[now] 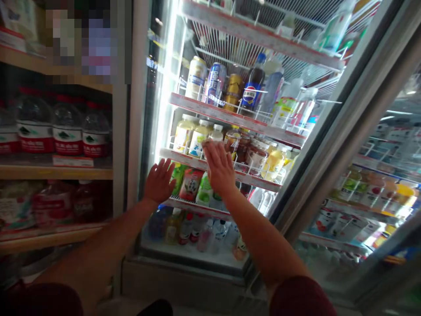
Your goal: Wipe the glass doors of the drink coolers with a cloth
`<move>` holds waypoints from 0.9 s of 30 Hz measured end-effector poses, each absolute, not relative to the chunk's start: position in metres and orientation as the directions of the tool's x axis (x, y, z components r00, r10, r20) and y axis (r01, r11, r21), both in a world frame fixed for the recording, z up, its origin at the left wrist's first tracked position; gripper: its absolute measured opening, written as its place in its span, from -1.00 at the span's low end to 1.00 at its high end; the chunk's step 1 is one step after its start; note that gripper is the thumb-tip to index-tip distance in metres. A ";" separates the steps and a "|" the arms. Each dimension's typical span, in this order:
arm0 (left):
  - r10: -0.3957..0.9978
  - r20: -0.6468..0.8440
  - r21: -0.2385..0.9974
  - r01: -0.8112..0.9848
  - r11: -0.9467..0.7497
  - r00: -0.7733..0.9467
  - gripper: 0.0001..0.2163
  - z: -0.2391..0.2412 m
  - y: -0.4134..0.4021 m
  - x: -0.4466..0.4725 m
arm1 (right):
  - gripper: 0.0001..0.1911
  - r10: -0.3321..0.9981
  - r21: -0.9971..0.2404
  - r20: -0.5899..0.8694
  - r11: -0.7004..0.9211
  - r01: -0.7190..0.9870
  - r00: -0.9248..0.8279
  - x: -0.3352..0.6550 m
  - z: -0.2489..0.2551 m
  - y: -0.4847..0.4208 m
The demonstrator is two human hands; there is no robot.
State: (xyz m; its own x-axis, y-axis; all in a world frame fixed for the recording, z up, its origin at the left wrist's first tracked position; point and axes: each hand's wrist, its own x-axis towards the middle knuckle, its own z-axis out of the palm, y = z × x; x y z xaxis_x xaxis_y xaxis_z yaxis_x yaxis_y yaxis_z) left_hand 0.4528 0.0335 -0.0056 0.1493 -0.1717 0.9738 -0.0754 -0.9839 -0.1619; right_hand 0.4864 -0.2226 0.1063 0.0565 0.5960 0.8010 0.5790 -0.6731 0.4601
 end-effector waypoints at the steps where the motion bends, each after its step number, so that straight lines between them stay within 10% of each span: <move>1: -0.167 0.975 -0.157 -0.082 -0.984 0.147 -0.35 -0.006 0.034 0.453 | -0.23 0.662 0.509 0.748 -0.616 0.602 0.045 0.485 0.094 -0.226; 5: -0.163 0.977 -0.152 -0.088 -0.984 0.139 -0.36 -0.007 0.034 0.454 | -0.21 0.899 0.698 0.431 -0.274 0.662 -0.081 0.486 0.075 -0.246; 12: -0.157 0.972 -0.150 -0.056 -0.987 0.175 -0.39 -0.008 0.035 0.456 | -0.29 0.441 0.348 0.894 -0.794 0.498 0.079 0.497 0.078 -0.297; 18: -0.164 0.973 -0.152 -0.084 -0.985 0.164 -0.35 -0.008 0.036 0.456 | -0.29 0.844 0.691 0.535 -0.416 0.591 -0.031 0.502 0.033 -0.350; 24: -0.168 0.973 -0.156 -0.083 -0.984 0.157 -0.34 -0.007 0.034 0.454 | -0.24 0.298 0.255 0.954 -0.872 0.417 0.042 0.513 0.027 -0.391; 27: -0.161 0.973 -0.148 -0.088 -0.985 0.167 -0.35 -0.007 0.034 0.455 | -0.20 0.687 0.541 0.725 -0.619 0.569 0.058 0.507 -0.014 -0.405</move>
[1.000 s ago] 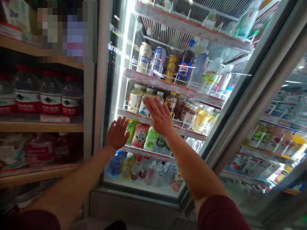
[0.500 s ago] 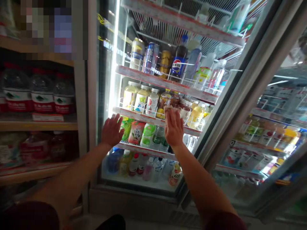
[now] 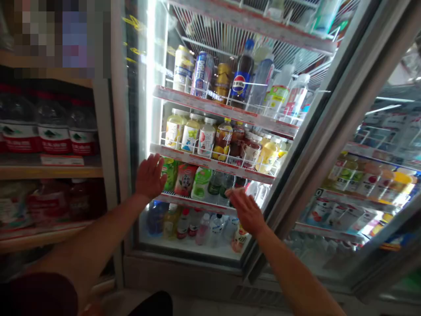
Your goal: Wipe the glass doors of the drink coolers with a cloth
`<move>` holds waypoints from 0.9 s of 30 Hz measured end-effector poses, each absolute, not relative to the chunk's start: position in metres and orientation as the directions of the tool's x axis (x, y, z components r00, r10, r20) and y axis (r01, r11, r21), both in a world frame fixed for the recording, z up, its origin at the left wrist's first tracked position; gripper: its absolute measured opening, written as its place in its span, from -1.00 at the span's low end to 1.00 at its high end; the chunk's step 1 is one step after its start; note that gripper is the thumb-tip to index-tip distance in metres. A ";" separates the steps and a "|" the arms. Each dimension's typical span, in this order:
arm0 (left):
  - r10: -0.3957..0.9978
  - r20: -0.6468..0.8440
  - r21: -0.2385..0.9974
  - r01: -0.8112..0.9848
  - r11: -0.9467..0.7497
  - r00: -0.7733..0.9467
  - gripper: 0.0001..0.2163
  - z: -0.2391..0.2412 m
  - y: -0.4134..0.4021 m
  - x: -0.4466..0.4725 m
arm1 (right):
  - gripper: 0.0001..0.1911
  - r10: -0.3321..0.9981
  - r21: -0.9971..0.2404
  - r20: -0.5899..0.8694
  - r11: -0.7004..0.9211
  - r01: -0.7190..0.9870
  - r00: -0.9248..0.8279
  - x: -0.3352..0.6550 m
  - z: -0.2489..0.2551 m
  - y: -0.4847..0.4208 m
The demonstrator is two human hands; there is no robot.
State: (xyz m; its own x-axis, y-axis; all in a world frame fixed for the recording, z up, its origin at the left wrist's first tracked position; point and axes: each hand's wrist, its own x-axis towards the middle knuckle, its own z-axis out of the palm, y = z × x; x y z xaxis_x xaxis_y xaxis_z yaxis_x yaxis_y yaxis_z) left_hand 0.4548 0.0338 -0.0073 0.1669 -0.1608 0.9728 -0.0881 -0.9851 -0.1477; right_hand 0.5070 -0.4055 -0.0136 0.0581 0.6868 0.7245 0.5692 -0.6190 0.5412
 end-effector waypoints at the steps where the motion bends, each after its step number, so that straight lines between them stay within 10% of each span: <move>1: -0.155 0.973 -0.142 -0.088 -0.986 0.168 -0.35 -0.008 0.034 0.455 | -0.19 0.800 0.606 0.598 -0.496 0.622 0.054 0.505 -0.024 -0.411; 3: -0.149 0.975 -0.136 -0.091 -0.987 0.163 -0.36 -0.008 0.034 0.456 | -0.20 0.867 0.626 0.493 -0.412 0.662 0.073 0.504 -0.032 -0.420; 9: -0.125 0.972 -0.111 -0.082 -0.990 0.198 -0.38 -0.008 0.032 0.456 | -0.21 0.541 0.422 0.830 -0.768 0.481 0.137 0.508 -0.040 -0.410; 15: -0.128 0.968 -0.114 -0.077 -0.990 0.218 -0.42 -0.008 0.032 0.455 | -0.26 0.874 0.577 0.482 -0.374 0.726 0.066 0.488 -0.102 -0.341; 21: -0.106 0.964 -0.095 -0.058 -0.994 0.245 -0.45 -0.008 0.032 0.452 | -0.26 0.799 0.428 0.568 -0.494 0.757 0.200 0.476 -0.079 -0.239; 27: -0.156 0.966 -0.153 -0.033 -0.988 0.206 -0.43 -0.008 0.031 0.452 | -0.35 0.960 0.456 0.281 -0.150 0.877 0.018 0.468 -0.094 -0.190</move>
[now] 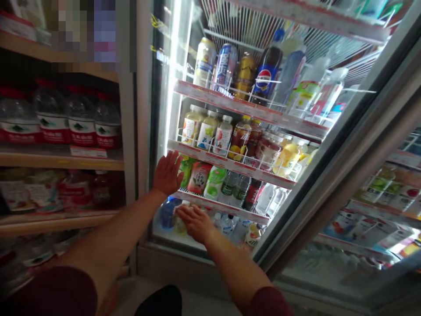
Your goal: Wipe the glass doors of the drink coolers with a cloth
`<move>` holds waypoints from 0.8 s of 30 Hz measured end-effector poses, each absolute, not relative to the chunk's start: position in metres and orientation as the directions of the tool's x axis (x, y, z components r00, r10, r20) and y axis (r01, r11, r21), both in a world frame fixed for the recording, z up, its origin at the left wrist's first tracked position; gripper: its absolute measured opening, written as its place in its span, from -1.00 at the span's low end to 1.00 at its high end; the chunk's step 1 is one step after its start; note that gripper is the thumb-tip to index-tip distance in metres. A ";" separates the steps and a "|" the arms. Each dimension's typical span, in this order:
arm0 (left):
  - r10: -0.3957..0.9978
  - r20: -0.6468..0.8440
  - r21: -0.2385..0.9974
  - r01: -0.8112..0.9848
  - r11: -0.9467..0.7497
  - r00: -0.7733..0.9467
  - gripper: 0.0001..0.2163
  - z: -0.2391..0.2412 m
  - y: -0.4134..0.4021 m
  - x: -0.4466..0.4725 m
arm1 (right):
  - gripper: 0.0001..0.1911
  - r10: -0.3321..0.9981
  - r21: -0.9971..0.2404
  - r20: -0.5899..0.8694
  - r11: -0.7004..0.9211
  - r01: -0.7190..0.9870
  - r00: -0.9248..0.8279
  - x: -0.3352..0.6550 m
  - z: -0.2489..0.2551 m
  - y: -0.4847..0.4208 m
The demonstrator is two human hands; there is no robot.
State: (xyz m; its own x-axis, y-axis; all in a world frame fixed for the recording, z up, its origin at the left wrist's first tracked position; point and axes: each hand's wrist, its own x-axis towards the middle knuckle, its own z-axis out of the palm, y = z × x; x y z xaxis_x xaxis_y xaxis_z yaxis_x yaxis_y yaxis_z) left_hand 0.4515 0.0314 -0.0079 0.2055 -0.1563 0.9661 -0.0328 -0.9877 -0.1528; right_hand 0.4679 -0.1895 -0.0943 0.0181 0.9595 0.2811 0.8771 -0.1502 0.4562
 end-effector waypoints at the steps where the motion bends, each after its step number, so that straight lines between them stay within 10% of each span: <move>1: -0.162 0.967 -0.158 -0.033 -0.987 0.198 -0.42 -0.008 0.031 0.452 | -0.35 0.962 0.458 0.274 -0.136 0.879 0.006 0.469 -0.091 -0.187; 11: -0.167 0.970 -0.158 -0.061 -0.985 0.175 -0.43 -0.007 0.032 0.451 | -0.44 0.814 0.549 0.579 -0.349 0.760 -0.045 0.477 -0.037 -0.201; 16: -0.106 0.966 -0.091 -0.074 -0.993 0.237 -0.45 -0.008 0.033 0.452 | -0.37 0.520 0.319 0.848 -0.659 0.681 0.106 0.472 0.055 -0.179; 24: -0.048 0.955 -0.014 -0.116 -0.993 0.294 -0.46 -0.007 0.034 0.453 | -0.30 0.568 0.441 0.823 -0.665 0.602 0.024 0.479 0.050 -0.202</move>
State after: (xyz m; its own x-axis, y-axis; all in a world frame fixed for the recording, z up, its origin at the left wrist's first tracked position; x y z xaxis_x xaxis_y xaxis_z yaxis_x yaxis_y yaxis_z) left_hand 0.4535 0.0339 -0.0075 0.2941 -0.0481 0.9546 -0.1161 -0.9931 -0.0143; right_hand 0.4795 -0.2024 0.0497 0.0241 0.5677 0.8229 0.6020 -0.6654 0.4415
